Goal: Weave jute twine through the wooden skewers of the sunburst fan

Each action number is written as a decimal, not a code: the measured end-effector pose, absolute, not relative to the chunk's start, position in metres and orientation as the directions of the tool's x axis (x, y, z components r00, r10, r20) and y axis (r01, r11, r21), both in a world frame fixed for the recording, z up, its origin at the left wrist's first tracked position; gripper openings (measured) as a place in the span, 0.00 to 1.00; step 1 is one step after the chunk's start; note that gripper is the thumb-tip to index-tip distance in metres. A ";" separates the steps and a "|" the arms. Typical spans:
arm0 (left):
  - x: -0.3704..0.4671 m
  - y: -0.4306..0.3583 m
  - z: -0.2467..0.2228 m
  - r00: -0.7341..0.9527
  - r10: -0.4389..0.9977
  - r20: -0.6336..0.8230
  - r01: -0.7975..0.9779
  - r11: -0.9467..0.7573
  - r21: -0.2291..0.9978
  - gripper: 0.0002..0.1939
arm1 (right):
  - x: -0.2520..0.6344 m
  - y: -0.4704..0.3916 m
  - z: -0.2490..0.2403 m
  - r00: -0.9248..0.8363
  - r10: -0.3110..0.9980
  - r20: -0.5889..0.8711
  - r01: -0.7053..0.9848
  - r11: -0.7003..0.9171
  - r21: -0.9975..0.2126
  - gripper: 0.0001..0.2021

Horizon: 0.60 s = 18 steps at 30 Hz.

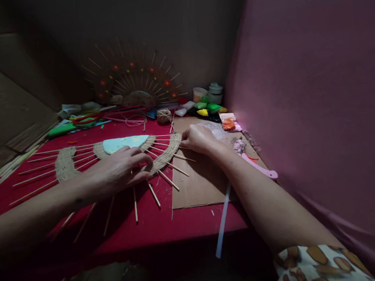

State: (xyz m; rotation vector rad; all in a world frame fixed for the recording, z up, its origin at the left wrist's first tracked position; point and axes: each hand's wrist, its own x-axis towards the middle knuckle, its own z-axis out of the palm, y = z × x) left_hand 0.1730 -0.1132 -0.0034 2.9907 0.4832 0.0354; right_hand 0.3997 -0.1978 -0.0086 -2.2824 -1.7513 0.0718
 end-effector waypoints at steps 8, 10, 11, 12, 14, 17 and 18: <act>0.224 -0.119 -0.003 0.870 0.493 0.026 0.476 -0.851 0.219 0.22 | 0.397 -0.199 -0.009 0.262 0.959 0.112 0.949 -0.234 -0.212 0.13; 0.234 -0.121 -0.009 0.868 0.495 0.035 0.486 -0.862 0.143 0.22 | 0.398 -0.199 -0.009 0.252 0.962 0.106 0.952 -0.227 -0.204 0.12; 0.236 -0.121 -0.012 0.868 0.495 0.044 0.487 -0.865 0.118 0.22 | 0.398 -0.199 -0.008 0.243 0.965 0.100 0.955 -0.221 -0.196 0.12; 0.238 -0.120 -0.014 0.867 0.495 0.048 0.488 -0.866 0.109 0.22 | 0.398 -0.199 -0.007 0.236 0.967 0.099 0.958 -0.215 -0.188 0.12; 0.238 -0.117 -0.017 0.864 0.501 0.044 0.491 -0.860 0.141 0.21 | 0.399 -0.201 -0.004 0.223 0.970 0.101 0.962 -0.202 -0.182 0.12; 0.233 -0.110 -0.018 0.859 0.511 0.026 0.497 -0.846 0.192 0.19 | 0.402 -0.205 0.003 0.218 0.969 0.118 0.958 -0.189 -0.214 0.11; 0.230 -0.108 -0.017 0.859 0.510 0.026 0.495 -0.844 0.204 0.19 | 0.404 -0.206 0.005 0.221 0.968 0.120 0.953 -0.188 -0.236 0.11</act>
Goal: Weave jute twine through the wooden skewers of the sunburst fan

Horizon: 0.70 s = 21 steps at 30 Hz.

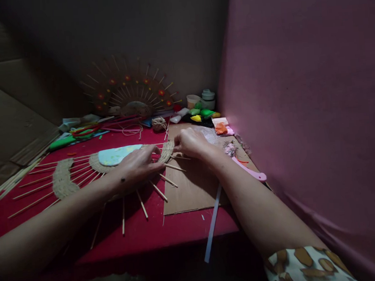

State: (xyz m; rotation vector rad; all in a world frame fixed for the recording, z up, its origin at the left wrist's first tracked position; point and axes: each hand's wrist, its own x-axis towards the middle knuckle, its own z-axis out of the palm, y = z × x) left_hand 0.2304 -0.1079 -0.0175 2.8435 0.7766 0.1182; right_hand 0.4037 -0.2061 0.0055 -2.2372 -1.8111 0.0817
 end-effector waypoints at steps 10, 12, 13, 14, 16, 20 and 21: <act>0.214 -0.125 -0.006 0.833 0.553 0.011 0.535 -0.810 0.241 0.21 | 0.429 -0.216 0.020 0.290 0.924 0.248 0.950 -0.247 -0.188 0.08; 0.215 -0.124 -0.008 0.835 0.550 0.019 0.530 -0.813 0.241 0.20 | 0.429 -0.217 0.020 0.303 0.914 0.272 0.951 -0.269 -0.156 0.08; 0.215 -0.123 -0.010 0.833 0.552 0.021 0.532 -0.812 0.240 0.20 | 0.429 -0.218 0.020 0.300 0.915 0.269 0.951 -0.267 -0.155 0.08; 0.215 -0.121 -0.011 0.832 0.554 0.020 0.534 -0.811 0.239 0.21 | 0.428 -0.218 0.021 0.292 0.923 0.250 0.952 -0.258 -0.163 0.07; 0.215 -0.118 -0.013 0.831 0.556 0.017 0.537 -0.809 0.238 0.21 | 0.425 -0.219 0.021 0.267 0.950 0.160 0.953 -0.236 -0.191 0.07; 0.214 -0.116 -0.014 0.830 0.557 0.019 0.535 -0.806 0.253 0.22 | 0.418 -0.220 0.024 0.145 0.987 -0.071 0.927 -0.161 -0.338 0.09; 0.214 -0.117 -0.012 0.829 0.559 0.023 0.536 -0.804 0.257 0.22 | 0.416 -0.220 0.025 0.107 0.989 -0.104 0.914 -0.139 -0.382 0.09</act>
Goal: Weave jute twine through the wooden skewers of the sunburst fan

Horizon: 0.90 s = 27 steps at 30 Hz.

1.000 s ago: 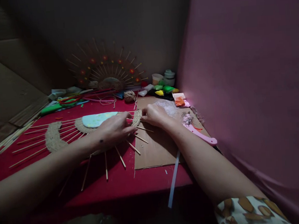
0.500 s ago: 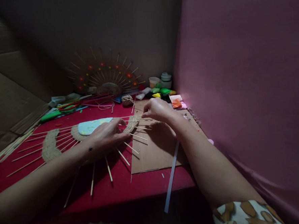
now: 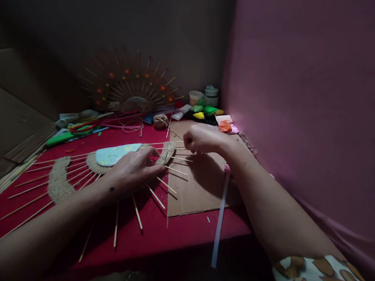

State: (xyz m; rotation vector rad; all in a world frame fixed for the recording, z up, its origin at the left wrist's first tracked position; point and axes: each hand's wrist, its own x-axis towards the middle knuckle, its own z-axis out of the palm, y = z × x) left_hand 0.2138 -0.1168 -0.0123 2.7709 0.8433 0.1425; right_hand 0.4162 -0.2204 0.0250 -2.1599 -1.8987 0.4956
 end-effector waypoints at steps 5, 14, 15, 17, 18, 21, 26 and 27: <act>0.211 -0.122 -0.001 0.820 0.570 0.048 0.541 -0.801 0.255 0.20 | 0.414 -0.233 0.039 -0.013 0.992 -0.125 0.819 -0.061 -0.571 0.05; 0.208 -0.125 0.013 0.812 0.577 0.083 0.534 -0.793 0.293 0.19 | 0.415 -0.251 0.035 0.164 0.929 -0.332 0.854 -0.302 -0.423 0.07; 0.208 -0.125 0.012 0.811 0.579 0.084 0.536 -0.792 0.294 0.19 | 0.415 -0.249 0.032 0.199 0.934 -0.297 0.870 -0.308 -0.384 0.07; 0.208 -0.124 0.011 0.810 0.581 0.077 0.540 -0.791 0.288 0.18 | 0.415 -0.246 0.029 0.238 0.957 -0.168 0.893 -0.284 -0.349 0.08; 0.208 -0.124 0.010 0.811 0.581 0.073 0.542 -0.792 0.282 0.18 | 0.416 -0.245 0.027 0.248 0.964 -0.095 0.901 -0.265 -0.343 0.09; 0.209 -0.124 0.006 0.816 0.574 0.066 0.541 -0.799 0.262 0.18 | 0.421 -0.245 0.023 0.273 0.955 0.114 0.929 -0.231 -0.290 0.09; 0.211 -0.123 0.001 0.816 0.574 0.060 0.545 -0.801 0.248 0.17 | 0.423 -0.243 0.013 0.274 0.911 0.307 0.955 -0.222 -0.195 0.08; 0.211 -0.122 0.000 0.819 0.571 0.059 0.543 -0.803 0.245 0.17 | 0.421 -0.241 0.012 0.271 0.897 0.350 0.960 -0.222 -0.174 0.08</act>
